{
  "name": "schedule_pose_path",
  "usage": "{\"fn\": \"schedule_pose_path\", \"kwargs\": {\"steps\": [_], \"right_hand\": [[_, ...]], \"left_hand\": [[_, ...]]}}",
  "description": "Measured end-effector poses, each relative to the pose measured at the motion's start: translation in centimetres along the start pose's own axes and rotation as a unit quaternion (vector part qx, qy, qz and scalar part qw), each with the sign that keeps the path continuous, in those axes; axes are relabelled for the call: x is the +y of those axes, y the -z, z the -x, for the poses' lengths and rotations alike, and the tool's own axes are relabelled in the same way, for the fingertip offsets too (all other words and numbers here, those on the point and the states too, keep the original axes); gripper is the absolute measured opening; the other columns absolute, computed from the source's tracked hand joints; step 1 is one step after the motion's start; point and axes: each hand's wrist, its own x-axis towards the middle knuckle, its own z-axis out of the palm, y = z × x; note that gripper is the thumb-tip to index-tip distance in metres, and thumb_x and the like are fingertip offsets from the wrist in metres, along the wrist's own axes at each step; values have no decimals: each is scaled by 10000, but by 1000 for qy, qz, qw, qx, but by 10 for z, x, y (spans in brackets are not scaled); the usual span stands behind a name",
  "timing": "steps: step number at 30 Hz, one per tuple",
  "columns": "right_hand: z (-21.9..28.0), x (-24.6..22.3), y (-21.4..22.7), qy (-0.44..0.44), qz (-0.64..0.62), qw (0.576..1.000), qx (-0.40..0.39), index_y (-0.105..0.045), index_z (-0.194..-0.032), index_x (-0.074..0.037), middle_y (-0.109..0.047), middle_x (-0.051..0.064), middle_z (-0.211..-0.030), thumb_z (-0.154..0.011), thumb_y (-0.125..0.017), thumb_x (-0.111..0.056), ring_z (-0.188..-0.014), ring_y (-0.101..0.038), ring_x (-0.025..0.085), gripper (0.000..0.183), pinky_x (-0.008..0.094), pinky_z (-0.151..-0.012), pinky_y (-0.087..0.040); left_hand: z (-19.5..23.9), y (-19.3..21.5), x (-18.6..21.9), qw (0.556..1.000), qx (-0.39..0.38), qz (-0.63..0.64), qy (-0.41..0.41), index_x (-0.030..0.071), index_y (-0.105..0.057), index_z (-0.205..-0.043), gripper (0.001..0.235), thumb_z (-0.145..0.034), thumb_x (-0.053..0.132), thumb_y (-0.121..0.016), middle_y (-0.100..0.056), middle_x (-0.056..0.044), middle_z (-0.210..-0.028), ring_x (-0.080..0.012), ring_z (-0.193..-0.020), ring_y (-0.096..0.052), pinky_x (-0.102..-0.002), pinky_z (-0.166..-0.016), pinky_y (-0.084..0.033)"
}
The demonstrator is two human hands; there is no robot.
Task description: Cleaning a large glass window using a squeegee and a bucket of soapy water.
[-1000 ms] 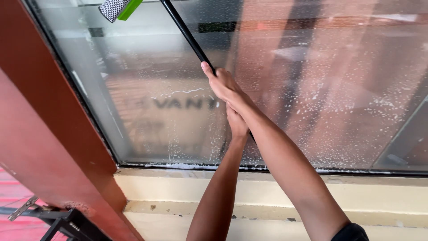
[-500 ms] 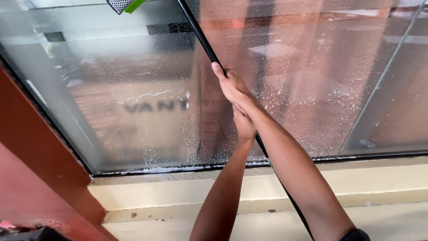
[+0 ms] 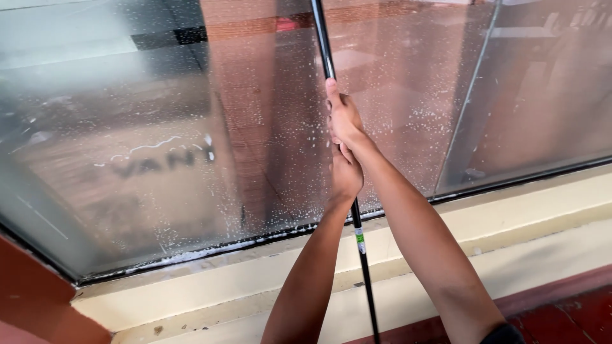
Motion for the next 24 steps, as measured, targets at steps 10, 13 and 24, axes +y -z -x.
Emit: {"fn": "schedule_pose_path", "kwargs": {"steps": [10, 13, 24], "right_hand": [[-28, 6, 82, -33, -111, 988, 105, -380, -713, -168, -326, -58, -527, -861, -368, -866, -376, -264, 101, 713, 310, -325, -197], [-27, -5, 98, -75, -193, 975, 86, -343, -707, -171, -227, -52, -511, -851, -338, -874, -379, -183, 113, 717, 306, -348, -158], [-64, 2, 119, -82, -330, 928, 151, -326, -739, -187, -210, -51, -551, -849, -333, -892, -427, -159, 123, 713, 310, -397, -136]], "left_hand": [[-13, -37, 26, 984, -121, -114, 57, 26, -483, -1314, 534, -1061, 470, -328, -659, -392, -1065, -605, -1040, -601, -660, -869, -478], [-17, -44, 37, 976, -127, -175, 18, -2, -557, -1211, 557, -1085, 492, -333, -673, -387, -1058, -580, -1024, -641, -637, -869, -507], [-35, -19, 95, 927, -208, -309, 44, 99, -574, -1250, 604, -1049, 558, -237, -711, -246, -1154, -440, -1106, -687, -584, -919, -537]]}}
